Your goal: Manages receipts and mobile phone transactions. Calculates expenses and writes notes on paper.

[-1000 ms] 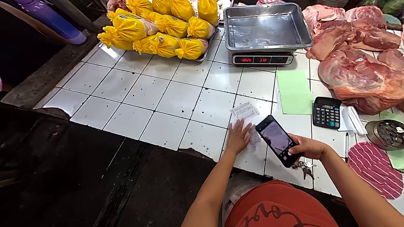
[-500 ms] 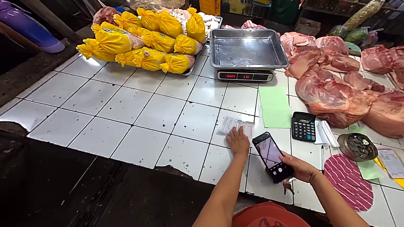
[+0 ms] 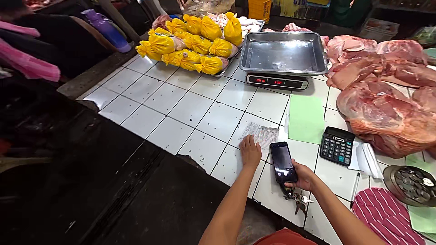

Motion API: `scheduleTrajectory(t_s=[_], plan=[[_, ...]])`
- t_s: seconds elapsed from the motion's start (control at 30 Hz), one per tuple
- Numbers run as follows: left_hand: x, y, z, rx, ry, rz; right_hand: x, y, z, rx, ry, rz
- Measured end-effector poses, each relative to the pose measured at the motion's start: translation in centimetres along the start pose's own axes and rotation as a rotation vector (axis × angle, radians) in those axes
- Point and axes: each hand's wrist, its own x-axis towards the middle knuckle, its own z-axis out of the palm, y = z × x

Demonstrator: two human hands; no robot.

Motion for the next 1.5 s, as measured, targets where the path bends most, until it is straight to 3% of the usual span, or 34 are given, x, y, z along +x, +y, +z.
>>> scheduleTrajectory(t_s=[0.13,0.27,0.8,1.5], plan=[[-1.6,-2.9,-1.8,0.138,-0.251,-0.061,0.5,0.6,-0.2,0.063,-0.015,-0.020],[-2.8,-3.1,-1.4,0.153,-0.219,-0.089,0.3,1.4,0.1,0.100,-0.023,-0.020],[-4.8,-4.9,0.5,0.026,-0.039,0.202,0.8,2.1,1.1,0.078,-0.007,-0.065],[-4.6,-4.3,0.1,0.099,-0.112,0.214,1.0,1.8,1.2,0.054,0.003,-0.048]])
